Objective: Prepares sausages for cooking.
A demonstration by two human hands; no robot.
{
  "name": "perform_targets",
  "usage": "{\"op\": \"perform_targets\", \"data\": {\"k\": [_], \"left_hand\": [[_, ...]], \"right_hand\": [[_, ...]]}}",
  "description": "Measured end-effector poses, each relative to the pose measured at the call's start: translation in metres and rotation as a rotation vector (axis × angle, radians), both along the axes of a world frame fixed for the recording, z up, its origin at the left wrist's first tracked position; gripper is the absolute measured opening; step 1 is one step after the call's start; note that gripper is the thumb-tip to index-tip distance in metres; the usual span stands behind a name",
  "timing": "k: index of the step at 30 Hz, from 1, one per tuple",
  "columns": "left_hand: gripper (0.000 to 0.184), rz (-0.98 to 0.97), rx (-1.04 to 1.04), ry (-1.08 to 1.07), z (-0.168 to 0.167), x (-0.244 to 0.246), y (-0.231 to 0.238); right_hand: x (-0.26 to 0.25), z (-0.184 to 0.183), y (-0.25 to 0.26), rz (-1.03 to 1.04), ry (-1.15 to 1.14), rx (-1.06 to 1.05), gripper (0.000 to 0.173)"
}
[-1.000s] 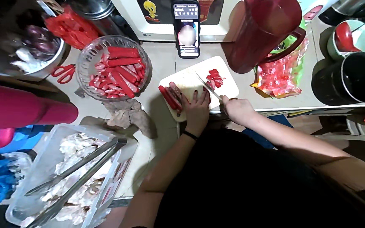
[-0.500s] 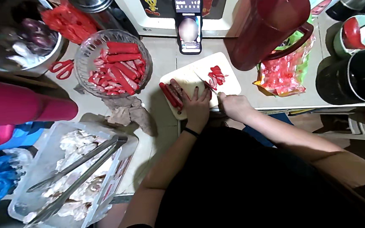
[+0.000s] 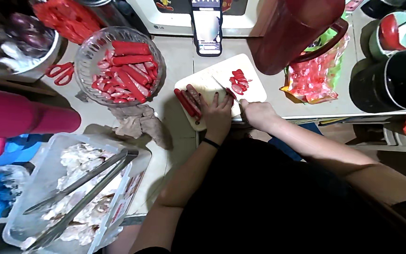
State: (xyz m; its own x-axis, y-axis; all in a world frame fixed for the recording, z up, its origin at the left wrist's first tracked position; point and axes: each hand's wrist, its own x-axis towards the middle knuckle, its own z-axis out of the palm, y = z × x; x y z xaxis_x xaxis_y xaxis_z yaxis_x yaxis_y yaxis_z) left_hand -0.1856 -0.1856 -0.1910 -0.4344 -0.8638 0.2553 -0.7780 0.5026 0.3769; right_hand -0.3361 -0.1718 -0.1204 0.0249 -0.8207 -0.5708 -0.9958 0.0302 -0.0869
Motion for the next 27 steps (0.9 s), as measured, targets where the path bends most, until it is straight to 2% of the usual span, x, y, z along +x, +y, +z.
{"op": "perform_targets", "data": {"k": [4, 7, 10, 14, 23, 27], "left_hand": [[0.033, 0.024, 0.001, 0.050, -0.003, -0.001, -0.001], [0.031, 0.023, -0.017, 0.046, -0.002, -0.001, 0.000], [0.031, 0.027, -0.037, 0.053, -0.004, -0.001, 0.000], [0.031, 0.027, -0.037, 0.058, -0.006, -0.001, 0.002], [0.026, 0.038, 0.028, 0.076, -0.005, -0.001, 0.001], [0.024, 0.045, 0.045, 0.101, -0.003, -0.001, 0.000]], "right_hand": [[-0.005, 0.003, 0.004, -0.001, -0.004, -0.010, 0.038], [-0.002, 0.013, 0.012, 0.032, 0.003, -0.014, 0.030], [0.001, 0.011, 0.014, 0.022, 0.012, -0.005, 0.028], [0.005, 0.001, 0.006, 0.021, 0.004, 0.007, 0.033], [0.000, 0.012, 0.019, 0.030, -0.007, -0.020, 0.024], [0.003, 0.005, 0.019, 0.029, -0.001, 0.019, 0.026]]}}
